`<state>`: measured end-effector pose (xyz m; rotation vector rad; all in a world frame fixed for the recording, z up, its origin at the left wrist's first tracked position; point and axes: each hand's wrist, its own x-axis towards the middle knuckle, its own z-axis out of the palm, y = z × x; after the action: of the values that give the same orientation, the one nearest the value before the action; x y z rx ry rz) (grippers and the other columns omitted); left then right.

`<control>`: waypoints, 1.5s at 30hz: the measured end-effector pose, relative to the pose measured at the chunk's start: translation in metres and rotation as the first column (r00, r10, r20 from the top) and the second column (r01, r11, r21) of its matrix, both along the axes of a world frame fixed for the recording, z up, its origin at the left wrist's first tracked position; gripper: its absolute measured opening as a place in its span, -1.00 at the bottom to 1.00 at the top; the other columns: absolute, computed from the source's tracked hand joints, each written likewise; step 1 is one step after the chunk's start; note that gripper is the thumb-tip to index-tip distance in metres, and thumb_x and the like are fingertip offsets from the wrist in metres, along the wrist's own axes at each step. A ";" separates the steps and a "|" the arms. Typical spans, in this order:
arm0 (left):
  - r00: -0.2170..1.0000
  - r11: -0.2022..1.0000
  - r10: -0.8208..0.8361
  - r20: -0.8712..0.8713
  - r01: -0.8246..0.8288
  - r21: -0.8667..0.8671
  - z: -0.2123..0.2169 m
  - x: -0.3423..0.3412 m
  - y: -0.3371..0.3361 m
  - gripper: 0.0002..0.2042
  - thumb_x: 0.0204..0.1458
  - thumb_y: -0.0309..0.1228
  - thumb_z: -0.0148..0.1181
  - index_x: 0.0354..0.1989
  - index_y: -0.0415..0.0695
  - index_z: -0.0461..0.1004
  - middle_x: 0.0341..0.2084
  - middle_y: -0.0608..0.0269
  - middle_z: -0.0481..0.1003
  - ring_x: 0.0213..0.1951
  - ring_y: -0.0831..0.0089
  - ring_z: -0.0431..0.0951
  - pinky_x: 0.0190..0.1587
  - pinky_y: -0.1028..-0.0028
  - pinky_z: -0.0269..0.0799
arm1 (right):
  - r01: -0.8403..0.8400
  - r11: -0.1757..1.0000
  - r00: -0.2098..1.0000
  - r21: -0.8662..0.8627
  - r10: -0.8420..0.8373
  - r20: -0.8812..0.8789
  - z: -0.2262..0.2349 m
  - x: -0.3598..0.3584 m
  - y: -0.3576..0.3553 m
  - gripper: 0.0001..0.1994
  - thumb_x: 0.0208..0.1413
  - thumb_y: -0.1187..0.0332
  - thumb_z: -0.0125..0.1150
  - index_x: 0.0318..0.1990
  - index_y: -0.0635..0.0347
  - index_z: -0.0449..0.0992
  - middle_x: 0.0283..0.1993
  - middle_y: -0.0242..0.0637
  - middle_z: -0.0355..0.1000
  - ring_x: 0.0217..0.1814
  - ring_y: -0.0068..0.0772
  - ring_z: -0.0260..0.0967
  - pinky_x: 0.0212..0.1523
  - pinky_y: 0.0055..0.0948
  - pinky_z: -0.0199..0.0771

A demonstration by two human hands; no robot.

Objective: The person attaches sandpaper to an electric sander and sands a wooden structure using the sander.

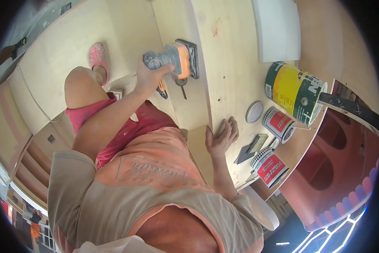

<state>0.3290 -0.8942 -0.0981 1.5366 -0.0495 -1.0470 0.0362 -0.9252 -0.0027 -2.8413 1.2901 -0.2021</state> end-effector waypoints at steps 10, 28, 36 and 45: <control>0.988 0.989 0.119 0.095 -0.109 -0.098 -0.006 0.081 -0.050 -0.21 -0.36 -0.35 0.53 0.02 -0.39 0.14 -0.24 0.05 0.41 -0.26 0.35 0.51 -0.28 0.40 0.53 | 0.024 1.000 1.000 0.007 -0.024 -0.014 0.002 0.002 0.000 -0.37 -0.11 0.15 0.31 0.08 0.30 0.26 0.14 0.13 0.21 0.20 0.12 0.13 0.17 -0.05 0.02; 0.978 1.000 -0.001 0.208 0.005 -0.020 -0.037 0.101 -0.051 -0.16 -0.36 -0.38 0.53 0.08 -0.36 0.09 -0.16 0.02 0.38 -0.13 0.33 0.49 -0.09 0.41 0.51 | -0.025 1.000 1.000 -0.007 0.025 -0.010 -0.001 0.000 -0.002 -0.37 -0.08 0.17 0.30 0.11 0.26 0.21 0.16 0.13 0.17 0.23 0.10 0.08 0.19 -0.01 -0.06; 0.999 0.996 0.031 0.019 -0.029 -0.087 -0.027 0.092 -0.047 -0.15 -0.36 -0.36 0.53 0.09 -0.35 0.09 -0.15 0.03 0.37 -0.07 0.32 0.45 -0.06 0.39 0.49 | -0.001 1.000 1.000 0.030 0.001 0.001 0.002 0.005 -0.002 -0.38 -0.07 0.20 0.31 0.11 0.26 0.22 0.16 0.13 0.17 0.23 0.11 0.08 0.20 -0.02 -0.06; 0.725 0.956 0.052 0.687 0.164 -0.245 0.027 0.037 -0.011 -0.17 -0.39 -0.27 0.56 0.06 -0.26 0.15 -0.21 0.12 0.34 -0.19 0.37 0.42 -0.13 0.40 0.41 | 0.004 1.000 1.000 0.012 -0.004 -0.011 0.001 -0.001 -0.001 -0.34 -0.16 0.21 0.35 0.11 0.26 0.23 0.17 0.09 0.18 0.26 0.06 0.07 0.20 -0.05 -0.04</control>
<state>0.3657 -0.9056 -0.0707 1.5761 -0.7502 -0.4227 0.0357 -0.9260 -0.0021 -2.8346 1.2940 -0.1786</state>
